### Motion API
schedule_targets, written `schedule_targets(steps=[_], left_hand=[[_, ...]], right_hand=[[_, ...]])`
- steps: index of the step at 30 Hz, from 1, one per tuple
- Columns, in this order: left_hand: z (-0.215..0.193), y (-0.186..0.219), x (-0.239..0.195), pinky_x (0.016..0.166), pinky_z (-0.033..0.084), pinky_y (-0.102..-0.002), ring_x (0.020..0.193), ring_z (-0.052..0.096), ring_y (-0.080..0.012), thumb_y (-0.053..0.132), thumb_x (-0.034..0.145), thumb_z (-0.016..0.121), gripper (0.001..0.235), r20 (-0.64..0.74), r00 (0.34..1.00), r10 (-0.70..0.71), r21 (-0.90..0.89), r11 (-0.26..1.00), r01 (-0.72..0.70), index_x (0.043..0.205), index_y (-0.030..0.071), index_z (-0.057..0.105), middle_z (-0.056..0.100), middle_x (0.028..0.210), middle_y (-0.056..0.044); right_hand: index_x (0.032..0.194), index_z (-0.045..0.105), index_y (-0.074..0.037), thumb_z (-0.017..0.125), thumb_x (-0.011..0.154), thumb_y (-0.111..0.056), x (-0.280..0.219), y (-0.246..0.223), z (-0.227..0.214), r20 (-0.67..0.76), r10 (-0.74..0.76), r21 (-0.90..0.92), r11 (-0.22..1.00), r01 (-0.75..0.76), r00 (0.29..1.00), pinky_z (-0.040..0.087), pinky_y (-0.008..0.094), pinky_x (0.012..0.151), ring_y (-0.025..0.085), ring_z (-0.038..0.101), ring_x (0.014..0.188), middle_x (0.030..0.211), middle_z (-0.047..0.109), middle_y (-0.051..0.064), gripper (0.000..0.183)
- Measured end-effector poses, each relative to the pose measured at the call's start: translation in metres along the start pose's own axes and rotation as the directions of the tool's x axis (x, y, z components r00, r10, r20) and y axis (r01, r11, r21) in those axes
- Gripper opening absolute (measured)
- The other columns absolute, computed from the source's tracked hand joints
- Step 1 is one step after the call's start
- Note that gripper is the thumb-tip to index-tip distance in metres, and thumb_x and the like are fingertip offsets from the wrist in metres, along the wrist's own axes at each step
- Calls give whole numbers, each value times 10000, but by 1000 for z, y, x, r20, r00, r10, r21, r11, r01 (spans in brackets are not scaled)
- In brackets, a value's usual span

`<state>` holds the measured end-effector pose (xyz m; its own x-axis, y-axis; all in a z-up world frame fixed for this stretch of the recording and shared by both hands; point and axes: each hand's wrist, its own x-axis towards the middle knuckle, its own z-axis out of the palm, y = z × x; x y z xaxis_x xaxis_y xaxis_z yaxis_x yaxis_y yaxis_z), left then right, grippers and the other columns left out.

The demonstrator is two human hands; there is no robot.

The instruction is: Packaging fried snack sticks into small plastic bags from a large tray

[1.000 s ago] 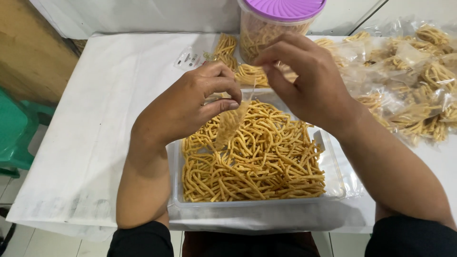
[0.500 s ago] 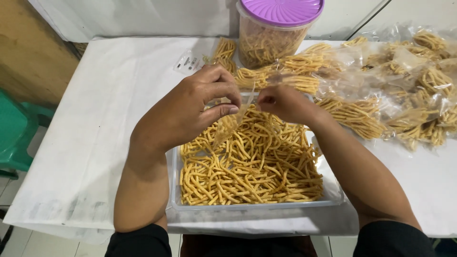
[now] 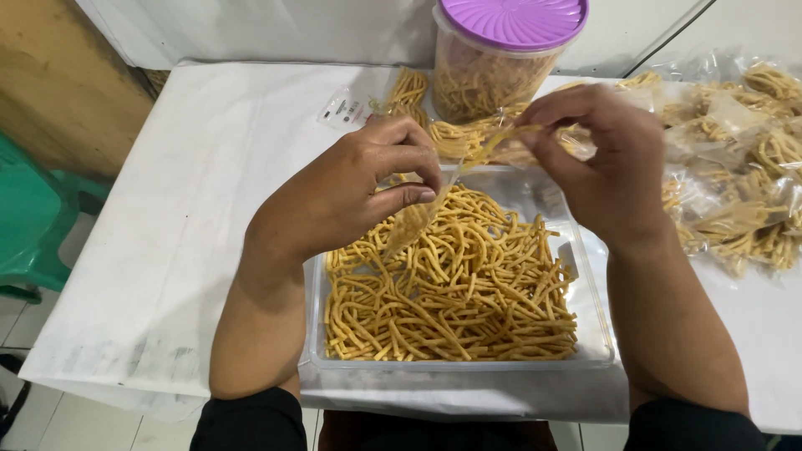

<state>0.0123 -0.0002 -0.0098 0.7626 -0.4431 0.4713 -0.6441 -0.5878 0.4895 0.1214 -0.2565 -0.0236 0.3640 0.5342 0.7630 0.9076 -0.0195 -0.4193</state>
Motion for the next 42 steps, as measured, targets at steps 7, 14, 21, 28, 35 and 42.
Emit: schedule_targets(steps=[7, 14, 21, 28, 35, 42], left_hand=[[3, 2, 1, 879, 472, -352, 997, 599, -219, 65, 977, 716, 57, 0, 999, 51, 5, 999, -51, 963, 111, 685, 593, 1047, -51], [3, 0, 1, 890, 471, -346, 1003, 608, -224, 60, 962, 722, 33, -4, 999, 34, -11, 999, -34, 986, 79, 711, 595, 1062, -64], [1, -3, 1, 902, 465, -346, 1006, 608, -215, 97, 962, 737, 68, 1, 1000, 3, -32, 999, -3, 1014, 92, 695, 590, 1067, -60], [-16, 6, -4, 976, 484, -375, 1102, 648, -239, 146, 996, 685, 61, -42, 999, -30, -139, 990, 24, 1004, 86, 694, 646, 1120, -81], [-8, -16, -6, 1138, 522, -411, 1358, 605, -322, 598, 977, 599, 790, -203, 968, -149, -499, 866, 29, 1525, 137, 265, 463, 1532, -206], [-5, -27, 1, 967, 546, -406, 1382, 568, -277, 660, 836, 604, 947, 137, 934, -329, -525, 776, 350, 1563, 196, 213, 554, 1486, -188]], right_hand=[[994, 571, 99, 748, 991, 143, 25, -31, -1, -12, -282, 1, 959, 282, 959, 543, 452, 911, 375, 696, 958, 986, 698, 271, 182], [909, 692, -67, 786, 998, -96, 48, -30, 15, 476, -303, -189, 882, 432, 826, 431, 403, 807, 254, 641, 815, 875, 708, 61, 133], [968, 736, -93, 682, 1003, -205, 57, -29, 22, 709, -140, -211, 893, 397, 691, 454, 430, 746, 264, 581, 833, 908, 685, 47, 129], [1096, 711, -117, 745, 883, -434, 66, -42, 0, 644, -152, -135, 942, 307, 750, 426, 589, 1069, 407, 477, 1326, 1351, 485, 225, 383], [804, 640, -54, 698, 1021, -136, 58, -40, 10, 526, -65, -120, 981, 150, 848, 405, 367, 529, 206, 551, 539, 669, 599, 54, 238], [873, 723, 29, 762, 1017, -33, 69, -53, -7, 428, -139, -103, 974, 201, 893, 433, 311, 522, 170, 550, 579, 733, 655, 89, 160]])
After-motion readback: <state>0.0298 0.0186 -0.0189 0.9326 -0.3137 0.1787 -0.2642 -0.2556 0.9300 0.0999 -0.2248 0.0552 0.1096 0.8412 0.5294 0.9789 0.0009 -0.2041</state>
